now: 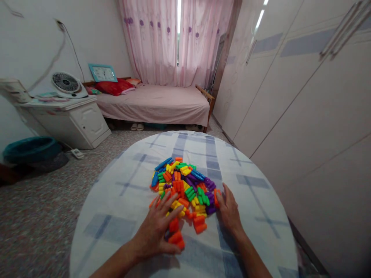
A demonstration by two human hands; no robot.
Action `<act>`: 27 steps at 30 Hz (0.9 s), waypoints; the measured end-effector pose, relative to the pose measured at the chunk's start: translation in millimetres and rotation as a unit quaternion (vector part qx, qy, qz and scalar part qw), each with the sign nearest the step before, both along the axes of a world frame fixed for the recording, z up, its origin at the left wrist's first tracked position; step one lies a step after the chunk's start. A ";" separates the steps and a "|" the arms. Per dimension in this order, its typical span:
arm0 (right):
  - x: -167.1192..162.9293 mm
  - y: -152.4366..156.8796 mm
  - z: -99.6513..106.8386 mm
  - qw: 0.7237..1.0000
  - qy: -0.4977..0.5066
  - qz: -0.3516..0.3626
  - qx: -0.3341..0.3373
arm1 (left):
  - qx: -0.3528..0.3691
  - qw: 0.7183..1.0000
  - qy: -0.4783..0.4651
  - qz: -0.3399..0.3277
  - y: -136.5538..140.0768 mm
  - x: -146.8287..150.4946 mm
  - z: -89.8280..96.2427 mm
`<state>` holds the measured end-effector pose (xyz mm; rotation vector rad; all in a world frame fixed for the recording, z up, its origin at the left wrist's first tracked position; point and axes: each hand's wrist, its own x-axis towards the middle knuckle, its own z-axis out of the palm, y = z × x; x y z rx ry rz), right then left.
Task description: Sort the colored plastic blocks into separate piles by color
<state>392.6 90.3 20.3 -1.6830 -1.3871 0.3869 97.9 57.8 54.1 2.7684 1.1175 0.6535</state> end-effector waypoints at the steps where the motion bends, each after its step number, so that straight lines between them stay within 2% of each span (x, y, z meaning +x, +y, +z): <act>1: -10.0 -6.4 -4.9 1.000 0.015 -0.004 -0.003 | 0.006 1.000 0.017 0.004 -8.4 5.0 -7.0; 4: -49.5 -12.0 -7.9 0.998 0.065 0.007 0.019 | 0.035 0.998 0.031 0.051 -8.4 21.4 -18.5; 8: -86.0 -2.4 2.5 0.991 0.113 0.068 0.020 | 0.078 0.989 0.000 0.124 17.4 32.4 -13.3; 12: -80.7 -15.1 2.1 0.995 0.055 0.070 0.051 | 0.085 0.979 -0.041 0.178 17.9 21.9 -14.3; 16: -68.2 -56.9 -17.4 0.996 -0.068 0.040 0.031 | 0.059 0.970 -0.060 0.229 -2.4 0.8 -37.4; 19: -71.5 -77.2 -29.1 0.988 -0.137 0.051 0.051 | 0.033 0.965 -0.066 0.252 -8.1 -7.9 -53.3; 22: -79.1 -73.9 -28.7 0.987 -0.136 0.052 0.072 | 0.031 0.962 -0.080 0.260 -4.6 -8.4 -57.7; 27: -82.8 -57.3 -19.0 0.990 -0.095 0.054 0.088 | 0.041 0.956 -0.120 0.264 -1.4 -7.6 -52.4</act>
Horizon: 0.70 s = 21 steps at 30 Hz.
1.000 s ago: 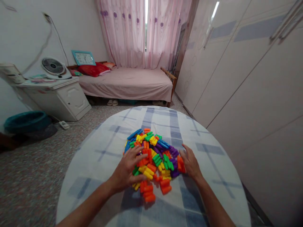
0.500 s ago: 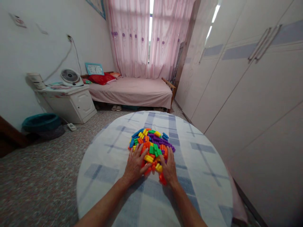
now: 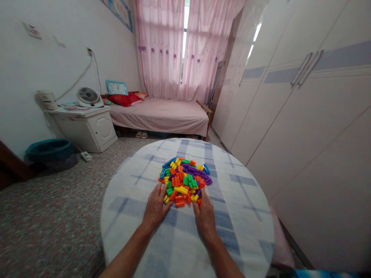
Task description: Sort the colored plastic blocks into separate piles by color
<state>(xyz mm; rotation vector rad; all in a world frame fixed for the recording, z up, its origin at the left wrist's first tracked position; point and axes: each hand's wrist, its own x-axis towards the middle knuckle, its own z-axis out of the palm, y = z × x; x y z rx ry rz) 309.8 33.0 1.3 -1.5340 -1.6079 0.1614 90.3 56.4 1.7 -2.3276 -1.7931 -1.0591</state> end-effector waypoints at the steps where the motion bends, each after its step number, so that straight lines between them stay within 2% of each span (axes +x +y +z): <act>1: 0.3 0.3 0.8 1.000 0.004 0.001 0.002 | 0.002 1.000 -0.006 0.000 -0.5 -0.2 0.9; 5: 1.9 -4.2 2.6 0.999 0.036 0.006 -0.001 | 0.008 1.000 -0.023 -0.005 -1.4 -1.5 3.1; 9: 6.5 -2.9 10.2 0.989 0.130 0.035 -0.055 | 0.019 0.998 -0.057 -0.015 -0.3 -3.7 8.6; 11: 11.8 4.4 17.1 0.984 0.158 0.053 -0.065 | 0.035 0.997 -0.067 -0.008 -2.1 -2.6 16.8; 13: 20.6 18.3 25.3 0.986 0.155 0.050 -0.047 | 0.069 0.996 -0.057 -0.020 -6.9 3.6 29.8; 15: 33.2 38.9 33.3 0.991 0.131 0.031 -0.025 | 0.097 0.992 -0.024 -0.080 -13.8 17.2 45.2; 18: 55.5 78.7 41.8 0.997 0.070 -0.020 -0.013 | 0.087 0.973 0.045 -0.208 -22.2 51.7 60.6; 21: 71.7 118.1 43.9 0.995 0.009 -0.087 -0.050 | 0.117 0.941 0.113 -0.297 -19.9 91.2 53.5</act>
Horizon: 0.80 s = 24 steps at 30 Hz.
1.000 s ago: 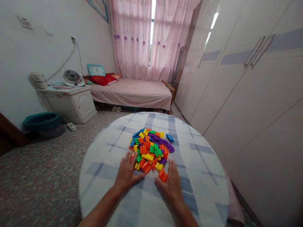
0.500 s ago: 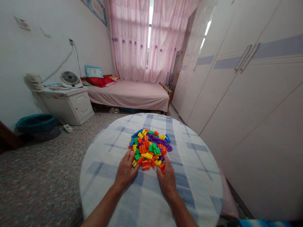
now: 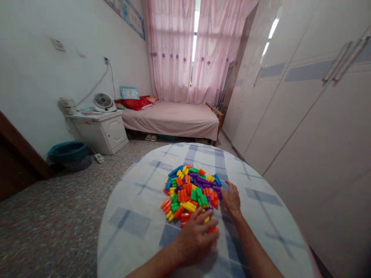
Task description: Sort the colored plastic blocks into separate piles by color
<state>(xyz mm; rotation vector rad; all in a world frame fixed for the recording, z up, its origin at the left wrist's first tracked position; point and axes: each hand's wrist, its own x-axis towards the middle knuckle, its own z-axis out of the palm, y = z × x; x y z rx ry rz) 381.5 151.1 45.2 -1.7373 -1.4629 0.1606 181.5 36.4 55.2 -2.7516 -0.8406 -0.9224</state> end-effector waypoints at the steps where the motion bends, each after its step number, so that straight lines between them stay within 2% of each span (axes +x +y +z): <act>1: 2.7 11.0 -0.5 0.999 -0.015 -0.016 -0.026 | 0.021 0.999 0.025 -0.025 4.0 11.1 -7.2; 3: 4.5 29.0 -2.3 0.996 -0.045 -0.031 -0.075 | 0.068 0.996 0.037 -0.036 15.6 27.5 -25.3; 6: 1.7 47.0 -3.3 0.988 -0.092 -0.021 -0.118 | 0.111 0.993 0.029 0.028 35.7 37.0 -50.0; 9: -2.4 57.2 1.0 0.985 -0.100 0.010 -0.141 | 0.140 0.987 0.018 0.077 48.2 35.3 -61.7; 13: -4.3 59.7 12.7 0.987 -0.042 0.039 -0.147 | 0.145 0.986 0.004 0.080 52.6 32.5 -62.9; 17: 0.1 45.6 22.0 0.998 0.049 -0.002 -0.043 | 0.152 0.986 0.008 0.074 56.2 35.2 -63.1; 19: 2.6 30.1 23.5 0.994 0.105 0.001 -0.001 | 0.154 0.986 -0.009 0.071 55.9 36.6 -61.5; 21: 2.8 9.2 23.4 0.982 0.187 0.034 0.012 | 0.136 0.987 -0.036 0.075 51.6 36.4 -56.5; 24: -3.0 -25.5 22.8 0.943 0.320 0.095 0.010 | 0.082 0.990 -0.087 0.078 39.7 31.6 -43.7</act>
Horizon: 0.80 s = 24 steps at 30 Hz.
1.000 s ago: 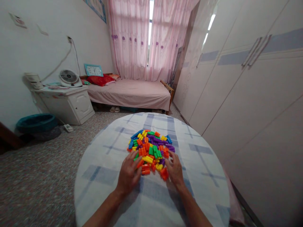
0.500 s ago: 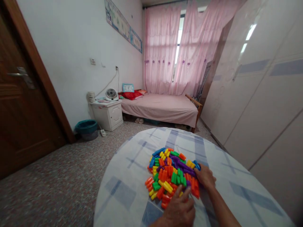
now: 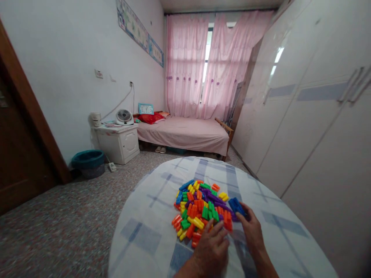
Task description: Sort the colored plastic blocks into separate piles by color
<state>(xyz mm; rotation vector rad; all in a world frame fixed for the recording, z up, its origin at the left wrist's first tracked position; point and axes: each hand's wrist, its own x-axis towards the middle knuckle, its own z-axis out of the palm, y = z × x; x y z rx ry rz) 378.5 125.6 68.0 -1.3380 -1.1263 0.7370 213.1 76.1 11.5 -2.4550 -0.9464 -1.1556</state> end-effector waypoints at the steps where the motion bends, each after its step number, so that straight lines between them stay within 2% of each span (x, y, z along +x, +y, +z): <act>1: -3.3 -10.3 -0.3 0.999 0.040 0.018 0.001 | -0.018 1.000 -0.023 -0.002 -3.7 -2.6 4.6; 4: -14.5 -33.2 -4.1 0.987 0.145 0.067 0.001 | -0.054 0.994 -0.092 0.014 -8.8 -10.7 14.4; 7: -23.8 -45.0 -13.4 0.973 0.200 0.112 0.005 | -0.056 0.986 -0.146 0.058 -5.6 -16.0 15.7; 9: -28.8 -49.2 -20.6 0.968 0.212 0.131 0.001 | -0.065 0.980 -0.170 0.083 -2.6 -17.8 14.0; 12: -35.1 -52.3 -27.7 0.962 0.226 0.153 -0.008 | -0.098 0.974 -0.187 0.084 -0.8 -19.6 12.7; 19: -43.3 -56.7 -25.6 0.940 0.243 0.237 -0.019 | -0.126 0.964 -0.216 0.089 -0.9 -21.0 13.2; 24: -43.3 -61.0 -27.4 0.943 0.243 0.224 -0.047 | -0.149 0.957 -0.242 0.063 -1.3 -22.1 13.3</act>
